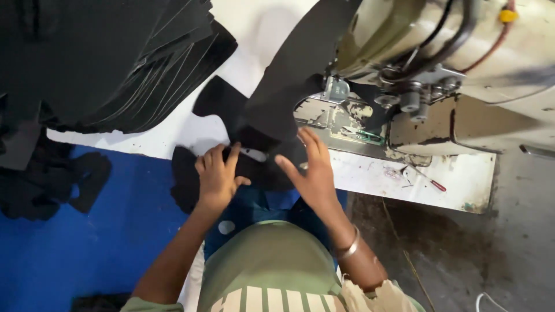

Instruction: The person is operating a sewing machine to stitch black material pieces. They repeatedly pick up the material, guide it through the machine, and then remove it to prepare for the next piece.

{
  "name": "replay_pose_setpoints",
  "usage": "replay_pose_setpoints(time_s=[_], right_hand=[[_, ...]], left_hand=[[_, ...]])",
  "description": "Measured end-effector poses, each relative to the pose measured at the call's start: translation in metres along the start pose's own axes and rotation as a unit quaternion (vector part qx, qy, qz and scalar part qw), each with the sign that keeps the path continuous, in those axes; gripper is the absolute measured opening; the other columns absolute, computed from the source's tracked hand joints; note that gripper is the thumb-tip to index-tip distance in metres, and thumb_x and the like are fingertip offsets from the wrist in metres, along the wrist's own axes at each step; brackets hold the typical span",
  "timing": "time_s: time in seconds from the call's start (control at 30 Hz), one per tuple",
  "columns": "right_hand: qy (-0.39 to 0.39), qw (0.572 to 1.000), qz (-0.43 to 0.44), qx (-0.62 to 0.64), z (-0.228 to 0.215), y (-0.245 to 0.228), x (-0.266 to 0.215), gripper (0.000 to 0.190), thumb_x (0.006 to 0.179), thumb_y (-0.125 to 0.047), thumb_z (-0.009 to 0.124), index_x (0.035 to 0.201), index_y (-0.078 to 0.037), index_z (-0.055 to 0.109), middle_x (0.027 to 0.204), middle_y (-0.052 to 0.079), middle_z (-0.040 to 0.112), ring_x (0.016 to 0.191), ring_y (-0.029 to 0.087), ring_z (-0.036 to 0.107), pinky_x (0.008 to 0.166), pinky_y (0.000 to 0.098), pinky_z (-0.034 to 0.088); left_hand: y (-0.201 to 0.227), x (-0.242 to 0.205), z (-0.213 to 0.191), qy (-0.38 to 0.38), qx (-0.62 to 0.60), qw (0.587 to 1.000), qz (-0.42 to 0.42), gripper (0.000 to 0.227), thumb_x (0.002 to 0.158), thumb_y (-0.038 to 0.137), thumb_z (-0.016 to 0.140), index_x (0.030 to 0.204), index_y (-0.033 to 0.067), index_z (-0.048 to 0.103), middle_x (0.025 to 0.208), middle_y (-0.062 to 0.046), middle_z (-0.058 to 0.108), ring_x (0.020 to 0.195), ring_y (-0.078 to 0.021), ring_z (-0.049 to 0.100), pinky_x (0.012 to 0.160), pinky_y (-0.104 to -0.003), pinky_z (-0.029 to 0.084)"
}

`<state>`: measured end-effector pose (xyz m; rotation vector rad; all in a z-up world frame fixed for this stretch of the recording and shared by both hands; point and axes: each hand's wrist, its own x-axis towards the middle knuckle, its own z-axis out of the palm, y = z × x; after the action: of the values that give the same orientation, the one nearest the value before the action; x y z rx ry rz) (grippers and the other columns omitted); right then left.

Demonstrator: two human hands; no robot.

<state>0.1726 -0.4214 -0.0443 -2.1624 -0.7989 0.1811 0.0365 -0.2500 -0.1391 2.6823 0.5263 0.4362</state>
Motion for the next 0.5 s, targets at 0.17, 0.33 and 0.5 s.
replay_pose_setpoints(time_s=[0.17, 0.33, 0.5], right_hand=[[-0.018, 0.996, 0.043, -0.072, 0.026, 0.057, 0.011, 0.093, 0.071, -0.035, 0.092, 0.141, 0.006, 0.046, 0.128, 0.026, 0.062, 0.115, 0.037, 0.059, 0.098, 0.0438, 0.050], [-0.223, 0.895, 0.269, 0.278, 0.008, 0.081, -0.005, 0.084, 0.073, -0.027, 0.090, 0.141, 0.004, 0.052, 0.114, 0.012, 0.072, 0.103, 0.020, 0.068, 0.092, 0.0334, 0.055], [-0.427, 0.802, 0.134, 0.396, -0.055, 0.029, -0.002, 0.051, 0.086, -0.013, 0.085, 0.129, 0.004, 0.064, 0.116, 0.004, 0.071, 0.106, 0.012, 0.063, 0.094, 0.0303, 0.054]], left_hand=[[-0.023, -0.027, 0.019, -0.016, -0.084, 0.996, 0.018, 0.039, 0.072, 0.026, 0.080, 0.109, 0.0208, 0.070, 0.107, -0.007, 0.061, 0.110, -0.0316, 0.059, 0.094, -0.055, 0.032], [-0.019, -0.062, -0.009, -0.005, -0.154, 0.984, 0.086, 0.030, 0.075, 0.005, 0.073, 0.099, 0.0233, 0.073, 0.102, -0.002, 0.057, 0.110, -0.0276, 0.059, 0.097, -0.048, 0.034], [0.022, -0.074, -0.103, 0.015, -0.148, 0.971, 0.190, 0.037, 0.066, 0.015, 0.074, 0.099, 0.0294, 0.074, 0.100, 0.000, 0.060, 0.107, -0.0294, 0.059, 0.091, -0.051, 0.030]])
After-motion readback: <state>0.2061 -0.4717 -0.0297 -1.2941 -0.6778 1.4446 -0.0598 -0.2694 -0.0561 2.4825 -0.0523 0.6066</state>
